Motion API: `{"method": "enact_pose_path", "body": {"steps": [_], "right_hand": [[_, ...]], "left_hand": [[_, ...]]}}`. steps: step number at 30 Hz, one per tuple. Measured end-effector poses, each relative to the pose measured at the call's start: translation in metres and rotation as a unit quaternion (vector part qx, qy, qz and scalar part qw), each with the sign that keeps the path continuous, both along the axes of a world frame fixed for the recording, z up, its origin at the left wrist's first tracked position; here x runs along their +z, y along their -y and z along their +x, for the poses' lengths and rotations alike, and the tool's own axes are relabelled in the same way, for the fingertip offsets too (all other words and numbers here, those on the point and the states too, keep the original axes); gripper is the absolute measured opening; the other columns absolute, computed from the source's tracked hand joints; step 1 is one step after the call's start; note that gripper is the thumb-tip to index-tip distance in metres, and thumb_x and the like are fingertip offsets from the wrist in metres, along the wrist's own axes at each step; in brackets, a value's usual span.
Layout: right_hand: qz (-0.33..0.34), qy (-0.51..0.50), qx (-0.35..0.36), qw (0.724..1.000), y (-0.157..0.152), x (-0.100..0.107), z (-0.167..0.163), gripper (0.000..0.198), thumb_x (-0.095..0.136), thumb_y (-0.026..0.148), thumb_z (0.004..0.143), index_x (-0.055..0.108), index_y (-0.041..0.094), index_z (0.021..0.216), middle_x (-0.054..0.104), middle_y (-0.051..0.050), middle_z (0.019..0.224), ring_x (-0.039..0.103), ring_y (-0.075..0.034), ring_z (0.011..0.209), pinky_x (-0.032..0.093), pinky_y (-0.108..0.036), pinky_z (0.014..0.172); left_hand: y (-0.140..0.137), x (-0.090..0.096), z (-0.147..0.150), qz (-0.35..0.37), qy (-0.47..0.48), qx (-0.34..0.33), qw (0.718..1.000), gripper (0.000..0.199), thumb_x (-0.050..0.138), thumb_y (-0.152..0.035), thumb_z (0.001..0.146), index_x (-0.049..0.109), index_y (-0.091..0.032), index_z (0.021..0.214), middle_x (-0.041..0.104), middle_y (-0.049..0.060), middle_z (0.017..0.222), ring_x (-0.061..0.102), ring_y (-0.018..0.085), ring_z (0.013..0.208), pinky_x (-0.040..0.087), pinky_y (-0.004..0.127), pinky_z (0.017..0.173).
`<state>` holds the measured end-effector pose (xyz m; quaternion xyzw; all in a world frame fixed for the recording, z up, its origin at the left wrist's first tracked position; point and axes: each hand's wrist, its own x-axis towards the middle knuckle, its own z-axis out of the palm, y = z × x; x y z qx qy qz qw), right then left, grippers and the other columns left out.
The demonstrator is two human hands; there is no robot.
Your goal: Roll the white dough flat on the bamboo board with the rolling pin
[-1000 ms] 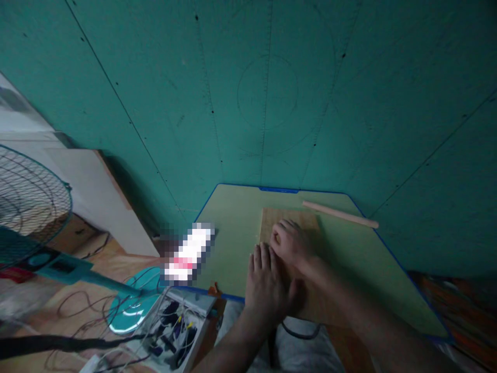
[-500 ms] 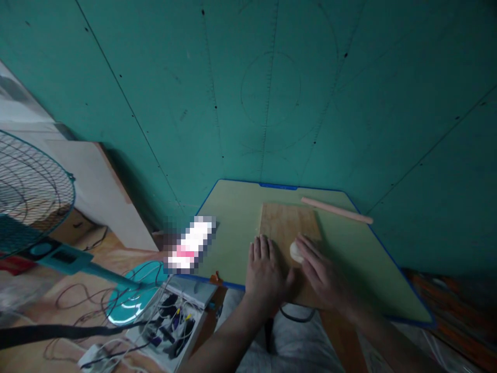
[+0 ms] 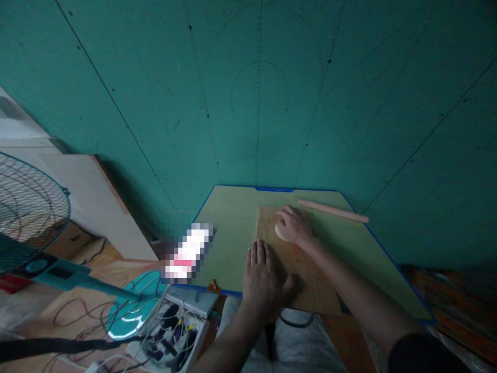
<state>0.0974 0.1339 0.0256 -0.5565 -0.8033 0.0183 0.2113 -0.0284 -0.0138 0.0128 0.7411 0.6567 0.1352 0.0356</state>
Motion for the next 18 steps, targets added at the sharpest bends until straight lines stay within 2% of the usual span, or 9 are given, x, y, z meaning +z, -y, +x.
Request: {"method": "enact_pose_path", "body": {"steps": [4, 7, 10, 12, 15, 18], "right_hand": [[-0.004, -0.019, 0.0, 1.0, 0.016, -0.007, 0.032, 0.045, 0.035, 0.017, 0.092, 0.069, 0.012, 0.123, 0.064, -0.015, 0.134, 0.054, -0.026, 0.13, 0.04, -0.042, 0.112], [-0.02, -0.07, 0.008, 0.997, 0.047, -0.01, 0.054, 0.044, 0.033, 0.018, 0.093, 0.068, 0.017, 0.12, 0.068, -0.012, 0.127, 0.06, -0.023, 0.122, 0.045, -0.038, 0.106], [-0.026, -0.104, 0.044, 0.993, 0.085, -0.004, 0.063, 0.035, 0.037, 0.022, 0.094, 0.067, 0.02, 0.112, 0.072, -0.01, 0.116, 0.065, -0.023, 0.109, 0.049, -0.035, 0.096], [-0.024, -0.093, 0.05, 0.994, 0.104, 0.004, 0.055, 0.026, 0.041, 0.026, 0.093, 0.065, 0.019, 0.1, 0.072, -0.01, 0.103, 0.065, -0.023, 0.098, 0.05, -0.033, 0.087], [-0.016, -0.018, 0.001, 1.0, 0.114, 0.016, 0.02, 0.021, 0.047, 0.033, 0.093, 0.061, 0.019, 0.089, 0.069, -0.011, 0.092, 0.065, -0.023, 0.089, 0.048, -0.031, 0.078], [-0.02, 0.063, -0.015, 0.998, 0.098, 0.025, -0.025, 0.026, 0.048, 0.04, 0.096, 0.061, 0.018, 0.099, 0.071, -0.013, 0.096, 0.068, -0.026, 0.09, 0.048, -0.033, 0.075]], "left_hand": [[-0.001, 0.0, 0.0, 0.015, 0.001, 0.013, 1.0, 0.091, 0.053, -0.062, 0.085, 0.042, 0.003, 0.147, 0.038, 0.027, 0.155, 0.035, 0.039, 0.146, 0.031, 0.051, 0.119], [-0.002, 0.001, 0.001, 0.02, -0.004, 0.007, 1.0, 0.088, 0.052, -0.06, 0.086, 0.043, 0.004, 0.146, 0.039, 0.029, 0.155, 0.035, 0.04, 0.146, 0.032, 0.051, 0.119], [-0.002, 0.001, 0.001, 0.023, -0.015, 0.003, 1.0, 0.085, 0.055, -0.056, 0.085, 0.045, 0.005, 0.144, 0.04, 0.03, 0.153, 0.037, 0.041, 0.144, 0.034, 0.052, 0.117], [-0.002, 0.0, 0.0, 0.035, -0.024, 0.001, 0.999, 0.083, 0.056, -0.054, 0.085, 0.046, 0.006, 0.142, 0.042, 0.031, 0.151, 0.038, 0.042, 0.143, 0.034, 0.053, 0.116], [-0.002, -0.005, -0.001, 0.057, -0.034, -0.01, 0.998, 0.085, 0.054, -0.058, 0.086, 0.048, 0.006, 0.141, 0.045, 0.032, 0.149, 0.039, 0.043, 0.142, 0.035, 0.054, 0.115], [-0.002, -0.011, -0.004, 0.071, -0.04, -0.038, 0.996, 0.09, 0.053, -0.068, 0.083, 0.049, 0.0, 0.143, 0.047, 0.031, 0.148, 0.041, 0.044, 0.141, 0.037, 0.056, 0.113]]}}
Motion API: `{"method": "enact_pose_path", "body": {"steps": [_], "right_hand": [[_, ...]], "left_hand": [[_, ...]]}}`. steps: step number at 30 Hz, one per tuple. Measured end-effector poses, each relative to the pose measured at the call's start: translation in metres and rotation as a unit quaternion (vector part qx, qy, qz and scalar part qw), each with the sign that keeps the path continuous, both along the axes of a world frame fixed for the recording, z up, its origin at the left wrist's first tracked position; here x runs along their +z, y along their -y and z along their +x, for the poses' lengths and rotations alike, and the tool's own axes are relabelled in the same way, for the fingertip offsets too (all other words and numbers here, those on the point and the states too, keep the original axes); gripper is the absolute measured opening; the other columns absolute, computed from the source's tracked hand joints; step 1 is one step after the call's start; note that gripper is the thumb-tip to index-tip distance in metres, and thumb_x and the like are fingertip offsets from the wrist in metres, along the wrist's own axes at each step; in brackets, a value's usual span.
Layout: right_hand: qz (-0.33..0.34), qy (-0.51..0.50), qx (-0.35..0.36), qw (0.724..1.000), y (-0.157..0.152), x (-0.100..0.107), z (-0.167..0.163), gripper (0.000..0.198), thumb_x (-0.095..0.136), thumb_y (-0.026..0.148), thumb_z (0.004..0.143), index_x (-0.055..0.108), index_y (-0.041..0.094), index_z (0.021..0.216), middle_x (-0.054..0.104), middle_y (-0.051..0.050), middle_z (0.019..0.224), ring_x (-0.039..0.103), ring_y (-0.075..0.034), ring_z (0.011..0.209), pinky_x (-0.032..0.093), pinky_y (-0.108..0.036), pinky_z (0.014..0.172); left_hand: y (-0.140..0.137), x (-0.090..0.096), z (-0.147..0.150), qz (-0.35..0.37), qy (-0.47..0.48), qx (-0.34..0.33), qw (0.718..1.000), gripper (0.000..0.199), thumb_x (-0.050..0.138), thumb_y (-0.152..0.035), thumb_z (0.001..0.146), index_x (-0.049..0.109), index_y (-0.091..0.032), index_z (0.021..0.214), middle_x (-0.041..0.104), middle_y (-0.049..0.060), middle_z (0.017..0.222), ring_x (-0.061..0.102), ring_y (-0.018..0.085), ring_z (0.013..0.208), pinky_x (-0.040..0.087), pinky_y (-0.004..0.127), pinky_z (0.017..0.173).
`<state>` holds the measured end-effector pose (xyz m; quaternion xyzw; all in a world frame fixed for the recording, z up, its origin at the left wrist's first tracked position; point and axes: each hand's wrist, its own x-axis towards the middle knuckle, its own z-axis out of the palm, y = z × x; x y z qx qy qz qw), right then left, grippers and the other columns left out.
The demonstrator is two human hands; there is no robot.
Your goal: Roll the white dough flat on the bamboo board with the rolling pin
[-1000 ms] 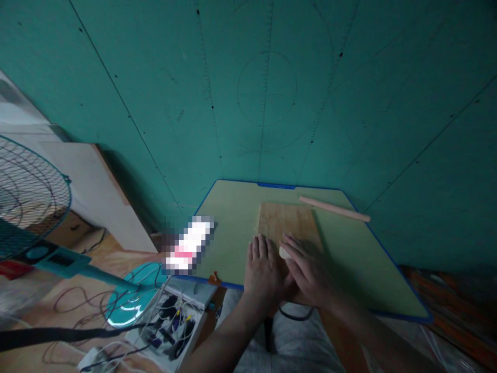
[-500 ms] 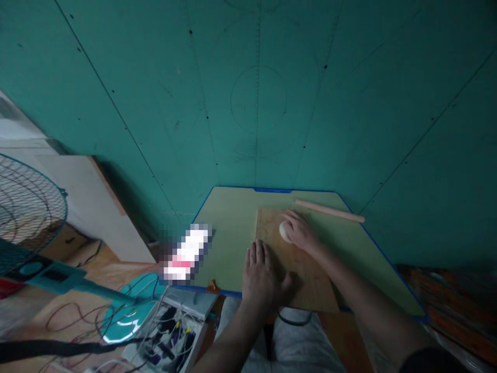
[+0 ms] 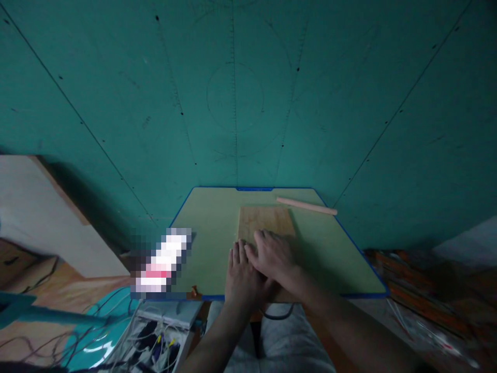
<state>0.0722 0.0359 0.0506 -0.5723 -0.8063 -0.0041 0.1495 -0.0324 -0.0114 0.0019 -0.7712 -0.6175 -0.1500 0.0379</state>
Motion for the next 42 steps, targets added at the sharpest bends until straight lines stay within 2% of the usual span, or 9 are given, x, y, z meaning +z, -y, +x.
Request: {"method": "enact_pose_path", "body": {"steps": [4, 10, 15, 20, 26, 29, 33, 38, 42], "right_hand": [[-0.056, 0.041, -0.022, 0.997, -0.046, 0.003, -0.029, 0.023, 0.048, 0.037, 0.096, 0.062, 0.021, 0.105, 0.075, -0.01, 0.09, 0.072, -0.026, 0.084, 0.047, -0.033, 0.071], [-0.043, 0.055, -0.066, 0.995, -0.09, 0.001, -0.004, 0.03, 0.039, 0.031, 0.101, 0.065, 0.02, 0.107, 0.076, -0.013, 0.098, 0.072, -0.026, 0.091, 0.046, -0.033, 0.075], [-0.02, 0.07, -0.079, 0.994, -0.073, 0.001, 0.023, 0.032, 0.036, 0.026, 0.103, 0.067, 0.02, 0.106, 0.075, -0.01, 0.098, 0.07, -0.022, 0.088, 0.045, -0.031, 0.074], [0.007, 0.087, -0.046, 0.995, -0.026, 0.001, 0.047, 0.032, 0.042, 0.027, 0.1, 0.07, 0.02, 0.088, 0.068, -0.009, 0.1, 0.064, -0.02, 0.091, 0.044, -0.029, 0.079], [0.06, -0.018, 0.051, 0.997, 0.013, -0.007, 0.028, 0.016, 0.061, 0.034, 0.089, 0.065, 0.019, 0.091, 0.062, -0.007, 0.097, 0.057, -0.023, 0.094, 0.043, -0.033, 0.086], [0.01, -0.071, 0.061, 0.996, -0.003, -0.012, 0.007, 0.012, 0.056, 0.028, 0.094, 0.064, 0.019, 0.095, 0.063, -0.006, 0.101, 0.058, -0.02, 0.095, 0.043, -0.029, 0.086], [-0.004, -0.016, 0.062, 0.998, -0.048, -0.012, -0.004, 0.018, 0.053, 0.027, 0.096, 0.068, 0.02, 0.09, 0.065, -0.006, 0.105, 0.058, -0.02, 0.102, 0.041, -0.03, 0.091], [-0.011, 0.002, 0.028, 1.0, -0.093, -0.007, 0.015, 0.025, 0.047, 0.023, 0.1, 0.071, 0.017, 0.098, 0.066, -0.011, 0.11, 0.057, -0.023, 0.11, 0.04, -0.035, 0.097], [-0.015, -0.006, 0.047, 0.999, -0.087, -0.013, 0.044, 0.033, 0.039, 0.024, 0.104, 0.07, 0.019, 0.114, 0.067, -0.01, 0.122, 0.056, -0.021, 0.117, 0.039, -0.036, 0.103]], "left_hand": [[-0.001, -0.008, -0.003, 0.029, 0.009, -0.002, 1.0, 0.099, 0.053, -0.071, 0.082, 0.043, 0.004, 0.146, 0.043, 0.032, 0.15, 0.041, 0.044, 0.141, 0.037, 0.056, 0.113], [-0.001, -0.012, -0.003, 0.031, 0.003, 0.014, 0.999, 0.095, 0.051, -0.066, 0.084, 0.045, 0.01, 0.14, 0.046, 0.034, 0.147, 0.045, 0.043, 0.138, 0.039, 0.055, 0.113], [-0.002, -0.009, -0.002, 0.042, 0.009, 0.021, 0.999, 0.09, 0.052, -0.062, 0.083, 0.049, 0.009, 0.138, 0.05, 0.032, 0.145, 0.047, 0.042, 0.137, 0.04, 0.052, 0.112], [-0.003, -0.007, 0.0, 0.053, 0.016, 0.027, 0.998, 0.088, 0.052, -0.063, 0.084, 0.051, 0.008, 0.137, 0.052, 0.031, 0.144, 0.049, 0.042, 0.136, 0.041, 0.052, 0.112], [-0.002, -0.009, -0.002, 0.046, 0.005, -0.007, 0.999, 0.083, 0.052, -0.066, 0.083, 0.057, 0.002, 0.131, 0.052, 0.031, 0.143, 0.047, 0.044, 0.137, 0.041, 0.053, 0.111], [-0.002, -0.012, -0.002, 0.059, 0.008, -0.008, 0.998, 0.083, 0.052, -0.064, 0.084, 0.054, 0.001, 0.136, 0.052, 0.03, 0.144, 0.047, 0.043, 0.137, 0.041, 0.054, 0.111], [-0.001, -0.016, -0.002, 0.069, 0.02, -0.006, 0.997, 0.094, 0.05, -0.07, 0.082, 0.049, 0.005, 0.139, 0.051, 0.031, 0.145, 0.045, 0.043, 0.139, 0.04, 0.054, 0.112], [-0.001, -0.014, -0.003, 0.049, 0.009, 0.007, 0.999, 0.094, 0.046, -0.069, 0.085, 0.049, 0.009, 0.138, 0.05, 0.032, 0.145, 0.045, 0.044, 0.138, 0.039, 0.054, 0.113], [-0.002, -0.012, -0.003, 0.04, 0.016, 0.015, 0.999, 0.091, 0.047, -0.067, 0.086, 0.05, 0.008, 0.137, 0.049, 0.033, 0.145, 0.046, 0.043, 0.138, 0.039, 0.053, 0.113]]}}
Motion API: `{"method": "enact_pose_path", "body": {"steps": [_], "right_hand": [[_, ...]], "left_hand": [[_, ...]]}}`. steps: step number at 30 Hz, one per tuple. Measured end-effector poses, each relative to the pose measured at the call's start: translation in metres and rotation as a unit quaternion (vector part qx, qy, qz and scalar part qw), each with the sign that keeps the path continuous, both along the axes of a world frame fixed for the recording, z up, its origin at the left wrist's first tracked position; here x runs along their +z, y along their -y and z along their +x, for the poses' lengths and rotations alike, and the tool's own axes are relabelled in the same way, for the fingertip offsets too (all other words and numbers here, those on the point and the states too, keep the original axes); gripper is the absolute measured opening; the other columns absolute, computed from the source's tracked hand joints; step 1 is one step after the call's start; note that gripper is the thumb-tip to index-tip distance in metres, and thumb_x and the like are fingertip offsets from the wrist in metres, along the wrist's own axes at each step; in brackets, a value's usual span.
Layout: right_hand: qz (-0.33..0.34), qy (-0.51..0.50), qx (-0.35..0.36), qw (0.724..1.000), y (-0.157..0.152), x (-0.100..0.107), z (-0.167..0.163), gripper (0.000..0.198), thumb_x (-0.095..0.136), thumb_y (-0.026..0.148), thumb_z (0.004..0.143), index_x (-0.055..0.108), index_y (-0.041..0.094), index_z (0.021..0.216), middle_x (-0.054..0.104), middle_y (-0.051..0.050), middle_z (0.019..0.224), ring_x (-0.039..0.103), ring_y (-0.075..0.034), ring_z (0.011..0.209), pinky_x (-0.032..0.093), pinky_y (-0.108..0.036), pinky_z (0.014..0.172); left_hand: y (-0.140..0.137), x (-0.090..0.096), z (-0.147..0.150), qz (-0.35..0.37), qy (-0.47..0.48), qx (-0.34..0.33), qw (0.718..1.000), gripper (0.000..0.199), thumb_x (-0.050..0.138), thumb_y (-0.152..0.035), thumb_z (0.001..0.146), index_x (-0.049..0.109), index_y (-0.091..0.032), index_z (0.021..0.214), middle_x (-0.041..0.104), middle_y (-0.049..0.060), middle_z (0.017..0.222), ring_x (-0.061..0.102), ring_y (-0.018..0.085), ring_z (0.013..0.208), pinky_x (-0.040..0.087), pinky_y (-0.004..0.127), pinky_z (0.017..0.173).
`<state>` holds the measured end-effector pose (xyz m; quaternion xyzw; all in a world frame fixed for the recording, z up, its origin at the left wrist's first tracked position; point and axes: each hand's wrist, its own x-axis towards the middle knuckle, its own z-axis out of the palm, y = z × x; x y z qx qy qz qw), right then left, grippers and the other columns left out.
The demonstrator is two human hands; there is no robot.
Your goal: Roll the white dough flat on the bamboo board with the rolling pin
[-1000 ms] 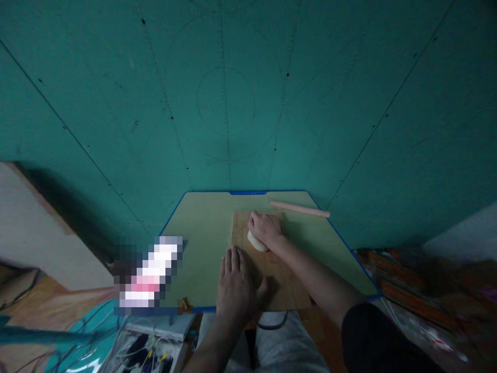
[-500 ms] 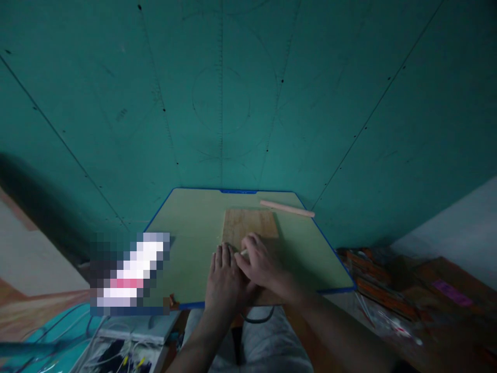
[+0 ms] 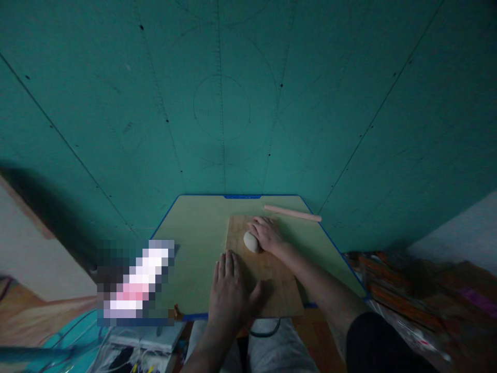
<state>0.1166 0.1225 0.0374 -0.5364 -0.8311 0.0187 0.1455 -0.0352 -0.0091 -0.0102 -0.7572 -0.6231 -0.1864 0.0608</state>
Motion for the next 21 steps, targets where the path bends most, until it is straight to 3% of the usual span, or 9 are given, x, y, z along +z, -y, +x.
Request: {"method": "enact_pose_path", "body": {"steps": [4, 8, 11, 16, 21], "right_hand": [[0.002, -0.054, 0.049, 0.997, 0.038, -0.009, 0.029, 0.038, 0.036, 0.019, 0.103, 0.058, 0.016, 0.134, 0.063, -0.009, 0.136, 0.053, -0.017, 0.128, 0.037, -0.031, 0.108], [-0.022, -0.12, 0.013, 0.992, 0.078, 0.005, 0.029, 0.032, 0.036, 0.022, 0.103, 0.067, 0.018, 0.104, 0.073, -0.007, 0.105, 0.065, -0.018, 0.099, 0.046, -0.027, 0.088], [-0.017, -0.082, -0.05, 0.995, 0.092, 0.025, -0.006, 0.027, 0.042, 0.03, 0.102, 0.064, 0.02, 0.09, 0.07, -0.005, 0.093, 0.065, -0.018, 0.086, 0.045, -0.027, 0.077], [0.002, -0.012, -0.033, 0.999, 0.069, 0.032, -0.08, 0.027, 0.047, 0.04, 0.099, 0.066, 0.02, 0.099, 0.071, -0.007, 0.101, 0.067, -0.022, 0.093, 0.047, -0.032, 0.079], [-0.024, 0.014, -0.056, 0.998, 0.015, 0.015, -0.087, 0.027, 0.049, 0.036, 0.096, 0.071, 0.021, 0.098, 0.072, -0.009, 0.109, 0.067, -0.022, 0.099, 0.047, -0.031, 0.081]], "left_hand": [[-0.002, 0.0, 0.001, 0.014, 0.01, 0.005, 1.0, 0.09, 0.049, -0.066, 0.085, 0.05, 0.007, 0.137, 0.051, 0.032, 0.144, 0.047, 0.042, 0.137, 0.04, 0.053, 0.112], [-0.002, -0.001, 0.002, 0.029, 0.015, 0.0, 0.999, 0.092, 0.051, -0.068, 0.083, 0.049, 0.007, 0.137, 0.053, 0.032, 0.142, 0.049, 0.043, 0.135, 0.04, 0.053, 0.111], [-0.002, -0.001, 0.001, 0.031, 0.023, -0.013, 0.999, 0.091, 0.053, -0.067, 0.083, 0.049, 0.005, 0.138, 0.053, 0.033, 0.141, 0.048, 0.044, 0.135, 0.039, 0.055, 0.111], [-0.001, 0.001, -0.003, 0.042, 0.007, -0.056, 0.998, 0.088, 0.057, -0.065, 0.082, 0.046, -0.004, 0.145, 0.051, 0.029, 0.146, 0.04, 0.044, 0.142, 0.04, 0.057, 0.11], [-0.001, -0.005, -0.004, 0.045, 0.011, -0.029, 0.999, 0.091, 0.049, -0.068, 0.085, 0.046, 0.004, 0.141, 0.052, 0.032, 0.143, 0.045, 0.043, 0.139, 0.04, 0.056, 0.111]]}}
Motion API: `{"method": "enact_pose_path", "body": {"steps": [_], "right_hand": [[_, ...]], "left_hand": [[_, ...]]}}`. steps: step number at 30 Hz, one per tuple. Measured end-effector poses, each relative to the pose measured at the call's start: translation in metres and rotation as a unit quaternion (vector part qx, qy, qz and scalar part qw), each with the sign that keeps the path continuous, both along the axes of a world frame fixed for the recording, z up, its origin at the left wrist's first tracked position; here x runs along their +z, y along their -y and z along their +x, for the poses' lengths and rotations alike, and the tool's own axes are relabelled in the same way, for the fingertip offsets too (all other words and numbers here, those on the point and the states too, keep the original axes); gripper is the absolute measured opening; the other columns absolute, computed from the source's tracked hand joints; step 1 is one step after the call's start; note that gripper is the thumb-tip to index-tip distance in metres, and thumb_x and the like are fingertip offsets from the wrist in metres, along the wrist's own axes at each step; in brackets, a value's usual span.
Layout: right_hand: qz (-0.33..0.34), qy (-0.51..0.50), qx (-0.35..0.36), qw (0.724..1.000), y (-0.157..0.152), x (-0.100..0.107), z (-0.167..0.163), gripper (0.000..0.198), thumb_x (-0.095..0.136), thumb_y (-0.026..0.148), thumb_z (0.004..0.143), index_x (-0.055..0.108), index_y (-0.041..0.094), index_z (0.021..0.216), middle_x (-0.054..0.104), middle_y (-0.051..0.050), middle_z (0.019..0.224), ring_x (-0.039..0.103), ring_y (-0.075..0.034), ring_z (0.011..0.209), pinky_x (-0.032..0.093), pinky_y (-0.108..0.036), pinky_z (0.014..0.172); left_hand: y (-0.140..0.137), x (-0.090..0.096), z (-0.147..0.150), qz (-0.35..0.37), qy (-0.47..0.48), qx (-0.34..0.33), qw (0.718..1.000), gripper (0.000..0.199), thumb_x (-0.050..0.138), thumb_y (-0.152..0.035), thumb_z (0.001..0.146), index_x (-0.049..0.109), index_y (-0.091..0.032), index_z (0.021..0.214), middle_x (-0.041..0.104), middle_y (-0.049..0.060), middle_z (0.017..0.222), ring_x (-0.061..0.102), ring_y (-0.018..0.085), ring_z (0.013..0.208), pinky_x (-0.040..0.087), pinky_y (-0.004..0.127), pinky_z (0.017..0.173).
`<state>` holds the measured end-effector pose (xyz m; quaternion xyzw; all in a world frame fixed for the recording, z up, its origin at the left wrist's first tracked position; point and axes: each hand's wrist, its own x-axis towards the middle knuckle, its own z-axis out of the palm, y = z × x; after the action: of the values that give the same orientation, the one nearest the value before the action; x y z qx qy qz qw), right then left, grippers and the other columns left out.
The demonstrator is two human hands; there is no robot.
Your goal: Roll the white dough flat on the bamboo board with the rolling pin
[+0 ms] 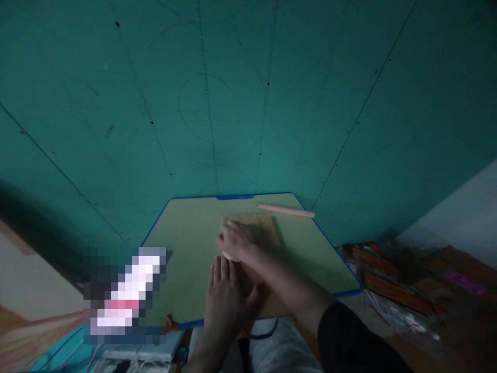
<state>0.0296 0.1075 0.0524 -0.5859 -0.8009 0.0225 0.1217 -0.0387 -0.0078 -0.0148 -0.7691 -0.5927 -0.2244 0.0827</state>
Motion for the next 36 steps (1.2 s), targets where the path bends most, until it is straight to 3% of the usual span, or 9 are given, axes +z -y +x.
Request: {"method": "enact_pose_path", "body": {"steps": [6, 10, 14, 16, 20, 23, 26, 31, 36], "right_hand": [[0.0, 0.003, -0.028, 1.0, -0.027, -0.004, 0.042, 0.03, 0.044, 0.029, 0.101, 0.073, 0.021, 0.104, 0.072, -0.009, 0.11, 0.066, -0.021, 0.101, 0.045, -0.031, 0.087], [0.007, 0.013, 0.004, 1.0, -0.004, -0.005, 0.069, 0.035, 0.041, 0.032, 0.105, 0.074, 0.022, 0.104, 0.069, -0.008, 0.107, 0.063, -0.019, 0.102, 0.042, -0.029, 0.09], [0.022, -0.033, 0.092, 0.995, 0.039, -0.004, 0.087, 0.026, 0.05, 0.031, 0.102, 0.071, 0.024, 0.116, 0.067, -0.004, 0.109, 0.062, -0.015, 0.099, 0.042, -0.024, 0.086], [0.045, -0.069, 0.103, 0.991, 0.06, -0.001, 0.085, 0.024, 0.051, 0.029, 0.1, 0.073, 0.021, 0.106, 0.068, -0.004, 0.103, 0.062, -0.015, 0.094, 0.043, -0.024, 0.082], [0.041, -0.049, 0.043, 0.997, 0.08, 0.004, 0.053, 0.036, 0.047, 0.031, 0.101, 0.071, 0.021, 0.077, 0.068, -0.004, 0.08, 0.062, -0.017, 0.083, 0.042, -0.026, 0.076], [0.033, -0.033, 0.051, 0.998, 0.069, 0.003, 0.024, 0.026, 0.051, 0.033, 0.098, 0.072, 0.021, 0.087, 0.071, -0.004, 0.089, 0.064, -0.018, 0.088, 0.043, -0.027, 0.078], [0.026, -0.006, 0.035, 0.999, 0.041, 0.001, 0.017, 0.023, 0.053, 0.034, 0.095, 0.072, 0.021, 0.093, 0.072, -0.006, 0.102, 0.065, -0.02, 0.096, 0.045, -0.029, 0.083], [0.006, 0.02, -0.011, 1.0, -0.004, -0.001, 0.044, 0.025, 0.051, 0.031, 0.096, 0.073, 0.02, 0.099, 0.07, -0.01, 0.109, 0.065, -0.023, 0.103, 0.046, -0.033, 0.089], [0.024, 0.018, -0.033, 0.999, -0.009, -0.006, 0.074, 0.03, 0.047, 0.025, 0.097, 0.07, 0.015, 0.114, 0.068, -0.016, 0.117, 0.061, -0.027, 0.115, 0.045, -0.04, 0.099]], "left_hand": [[0.001, 0.001, 0.002, -0.037, -0.016, 0.021, 0.999, 0.088, 0.049, -0.063, 0.087, 0.048, 0.009, 0.138, 0.05, 0.033, 0.145, 0.044, 0.044, 0.139, 0.038, 0.054, 0.114], [0.0, 0.004, 0.004, -0.035, -0.003, 0.027, 0.999, 0.086, 0.05, -0.061, 0.085, 0.049, 0.008, 0.138, 0.049, 0.034, 0.145, 0.045, 0.044, 0.138, 0.039, 0.055, 0.112], [0.0, 0.005, 0.007, -0.014, 0.003, 0.032, 0.999, 0.081, 0.052, -0.058, 0.084, 0.051, 0.003, 0.137, 0.053, 0.032, 0.142, 0.048, 0.042, 0.136, 0.041, 0.055, 0.11], [0.0, 0.005, 0.007, -0.011, -0.002, 0.028, 1.0, 0.08, 0.052, -0.059, 0.085, 0.053, 0.003, 0.135, 0.054, 0.032, 0.141, 0.05, 0.042, 0.135, 0.041, 0.053, 0.109], [-0.002, 0.004, 0.001, -0.031, -0.025, 0.005, 0.999, 0.085, 0.055, -0.062, 0.083, 0.051, 0.002, 0.14, 0.053, 0.031, 0.143, 0.046, 0.043, 0.137, 0.04, 0.053, 0.111], [-0.002, 0.002, -0.002, -0.036, -0.036, -0.022, 0.998, 0.087, 0.056, -0.065, 0.083, 0.048, -0.004, 0.145, 0.051, 0.028, 0.147, 0.044, 0.044, 0.139, 0.039, 0.054, 0.112], [-0.002, -0.001, -0.001, -0.018, -0.027, -0.005, 0.999, 0.093, 0.054, -0.068, 0.082, 0.048, 0.002, 0.142, 0.049, 0.031, 0.146, 0.044, 0.044, 0.139, 0.039, 0.054, 0.112], [-0.001, -0.007, 0.002, -0.002, -0.019, 0.023, 1.0, 0.094, 0.048, -0.07, 0.084, 0.049, 0.008, 0.137, 0.051, 0.034, 0.143, 0.048, 0.043, 0.136, 0.041, 0.054, 0.11], [-0.003, -0.009, 0.001, 0.002, -0.009, 0.027, 1.0, 0.087, 0.045, -0.065, 0.088, 0.047, 0.006, 0.139, 0.051, 0.033, 0.144, 0.046, 0.042, 0.138, 0.04, 0.055, 0.111]]}}
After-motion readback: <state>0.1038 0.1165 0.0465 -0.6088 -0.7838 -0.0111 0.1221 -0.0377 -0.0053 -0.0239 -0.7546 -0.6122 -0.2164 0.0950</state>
